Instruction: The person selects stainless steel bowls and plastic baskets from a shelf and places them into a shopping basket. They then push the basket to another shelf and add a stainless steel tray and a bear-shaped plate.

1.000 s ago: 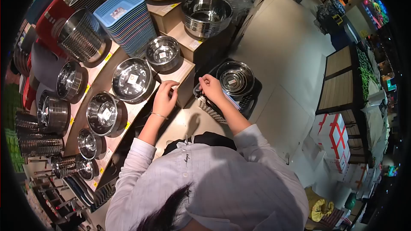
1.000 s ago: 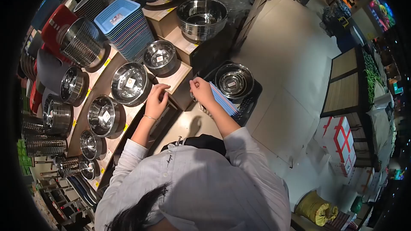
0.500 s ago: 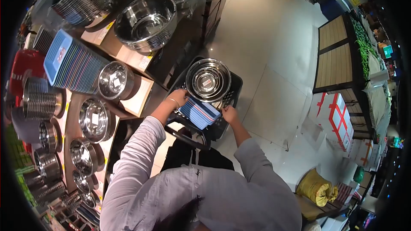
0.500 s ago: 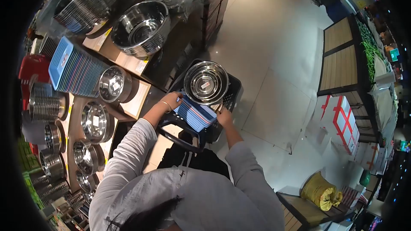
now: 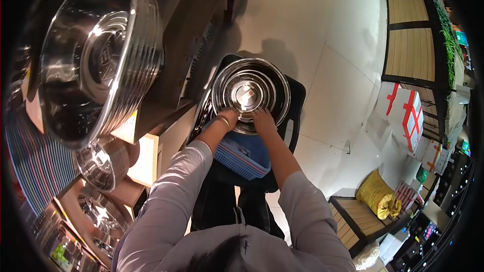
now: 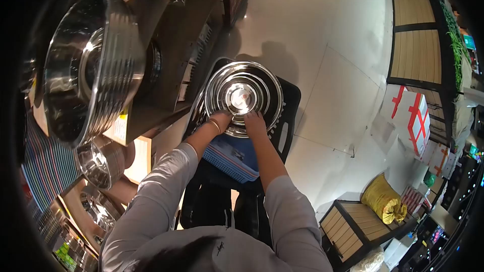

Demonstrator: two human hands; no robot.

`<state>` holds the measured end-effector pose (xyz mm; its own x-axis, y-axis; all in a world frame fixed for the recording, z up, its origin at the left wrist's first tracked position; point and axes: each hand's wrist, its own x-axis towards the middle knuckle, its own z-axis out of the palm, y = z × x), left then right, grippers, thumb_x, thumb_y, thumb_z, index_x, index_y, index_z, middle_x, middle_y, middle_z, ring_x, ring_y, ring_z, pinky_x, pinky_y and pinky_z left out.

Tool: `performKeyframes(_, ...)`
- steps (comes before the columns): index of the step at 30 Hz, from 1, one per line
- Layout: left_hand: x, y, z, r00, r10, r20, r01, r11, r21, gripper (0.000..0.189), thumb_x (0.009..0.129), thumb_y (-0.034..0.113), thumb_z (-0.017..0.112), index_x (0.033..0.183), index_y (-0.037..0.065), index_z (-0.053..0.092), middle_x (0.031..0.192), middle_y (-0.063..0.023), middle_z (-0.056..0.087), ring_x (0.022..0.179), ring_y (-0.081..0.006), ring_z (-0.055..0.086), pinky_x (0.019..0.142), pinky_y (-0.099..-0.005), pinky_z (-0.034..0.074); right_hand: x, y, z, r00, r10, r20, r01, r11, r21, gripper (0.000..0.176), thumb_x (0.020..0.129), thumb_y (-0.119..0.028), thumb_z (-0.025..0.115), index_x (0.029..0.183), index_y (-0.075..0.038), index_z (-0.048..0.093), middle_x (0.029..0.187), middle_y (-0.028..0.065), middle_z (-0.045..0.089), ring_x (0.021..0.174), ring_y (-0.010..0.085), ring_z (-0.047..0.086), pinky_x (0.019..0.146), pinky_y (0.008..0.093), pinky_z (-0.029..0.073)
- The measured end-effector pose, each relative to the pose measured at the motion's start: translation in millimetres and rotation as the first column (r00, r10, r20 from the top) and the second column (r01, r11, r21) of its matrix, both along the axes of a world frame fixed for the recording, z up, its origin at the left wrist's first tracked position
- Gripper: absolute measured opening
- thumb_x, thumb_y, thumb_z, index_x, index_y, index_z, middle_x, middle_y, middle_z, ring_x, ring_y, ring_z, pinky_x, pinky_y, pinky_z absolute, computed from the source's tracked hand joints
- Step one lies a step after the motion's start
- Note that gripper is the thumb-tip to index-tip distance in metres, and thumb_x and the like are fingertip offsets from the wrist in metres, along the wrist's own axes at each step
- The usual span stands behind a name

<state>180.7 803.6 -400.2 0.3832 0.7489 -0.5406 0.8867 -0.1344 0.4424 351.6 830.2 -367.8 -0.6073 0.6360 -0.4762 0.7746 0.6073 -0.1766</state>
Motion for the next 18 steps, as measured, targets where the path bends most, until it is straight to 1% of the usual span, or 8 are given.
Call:
performKeyframes(2, 1, 3, -13, 1.0, -0.024, -0.007, 0.024, 0.998, 0.052, 0.023, 0.072, 0.004, 0.05, 0.093, 0.003, 0.057, 0.1, -0.0156, 0.057, 0.097, -0.028, 0.054, 0.082, -0.0363, 0.044, -1, 1, -15, 0.999, 0.029, 0.03, -0.029, 0.999, 0.017, 0.03, 0.077, -0.011, 0.046, 0.106, -0.006, 0.053, 0.11, 0.0081, 0.053, 0.112, 0.0219, 0.044, 0.098, 0.0384, 0.03)
performKeyframes(3, 2, 7, -14, 0.996, -0.066, -0.054, 0.064, 0.997, -0.041, 0.021, 0.074, 0.006, 0.049, 0.092, 0.004, 0.059, 0.098, -0.0138, 0.058, 0.095, -0.0266, 0.055, 0.081, -0.0358, 0.044, 2, 1, -25, 0.996, 0.061, 0.058, -0.063, 0.997, 0.046, 0.033, 0.077, -0.012, 0.046, 0.109, -0.007, 0.052, 0.111, 0.0076, 0.053, 0.113, 0.021, 0.043, 0.098, 0.0388, 0.03)
performKeyframes(4, 3, 12, -10, 0.989, -0.113, -0.097, 0.099, 0.986, -0.136, 0.019, 0.076, 0.008, 0.048, 0.091, 0.004, 0.06, 0.096, -0.0121, 0.06, 0.094, -0.0251, 0.056, 0.079, -0.0353, 0.045, 2, 0, -28, 0.997, 0.071, -0.017, -0.068, 0.985, 0.158, 0.025, 0.075, -0.012, 0.048, 0.098, -0.008, 0.058, 0.101, 0.0074, 0.057, 0.104, 0.0198, 0.049, 0.097, 0.0399, 0.03)
performKeyframes(5, 5, 17, -4, 0.989, -0.116, -0.096, 0.101, 0.985, -0.141, 0.019, 0.076, 0.008, 0.048, 0.091, 0.004, 0.06, 0.096, -0.0121, 0.06, 0.094, -0.0251, 0.056, 0.079, -0.0353, 0.045, 2, 1, -31, 0.998, 0.069, -0.017, -0.065, 0.986, 0.153, 0.025, 0.075, -0.012, 0.048, 0.098, -0.008, 0.058, 0.101, 0.0074, 0.057, 0.104, 0.0198, 0.049, 0.097, 0.0399, 0.03)
performKeyframes(7, 9, 25, 11, 0.955, -0.245, -0.167, 0.231, 0.968, -0.1, 0.018, 0.078, 0.01, 0.047, 0.086, 0.007, 0.063, 0.091, -0.0084, 0.062, 0.089, -0.023, 0.059, 0.076, -0.0337, 0.047, -3, 10, -18, 0.979, 0.169, 0.114, -0.167, 0.986, -0.025, 0.016, 0.074, -0.011, 0.049, 0.081, -0.009, 0.063, 0.084, 0.0055, 0.061, 0.089, 0.0187, 0.056, 0.095, 0.0396, 0.032)
performKeyframes(8, 11, 16, -10, 0.957, -0.233, -0.175, 0.235, 0.972, -0.009, 0.017, 0.077, 0.012, 0.049, 0.08, 0.008, 0.065, 0.085, -0.0062, 0.064, 0.084, -0.0208, 0.061, 0.073, -0.0325, 0.047, -4, 11, -15, 0.973, 0.213, 0.089, -0.215, 0.976, 0.021, 0.015, 0.073, -0.011, 0.05, 0.068, -0.012, 0.063, 0.071, 0.0036, 0.06, 0.077, 0.0182, 0.058, 0.092, 0.0393, 0.034)
performKeyframes(11, 17, 15, -6, 0.961, -0.216, -0.172, 0.223, 0.975, 0.02, 0.017, 0.077, 0.012, 0.049, 0.081, 0.01, 0.066, 0.084, -0.0062, 0.064, 0.085, -0.0208, 0.06, 0.072, -0.0317, 0.046, 0, 9, -22, 0.953, 0.269, 0.141, -0.273, 0.962, 0.013, 0.014, 0.073, -0.012, 0.05, 0.069, -0.013, 0.064, 0.072, 0.0039, 0.061, 0.078, 0.0188, 0.058, 0.09, 0.0397, 0.035)
performKeyframes(18, 10, 11, 3, 0.945, -0.297, -0.138, 0.304, 0.952, 0.03, 0.019, 0.078, 0.012, 0.047, 0.08, 0.008, 0.066, 0.087, -0.0089, 0.064, 0.085, -0.0212, 0.061, 0.071, -0.0325, 0.047, 5, 9, 0, 0.97, 0.225, 0.088, -0.23, 0.971, 0.059, 0.013, 0.072, -0.012, 0.051, 0.072, -0.011, 0.063, 0.073, 0.0047, 0.06, 0.08, 0.0201, 0.058, 0.088, 0.0407, 0.036)
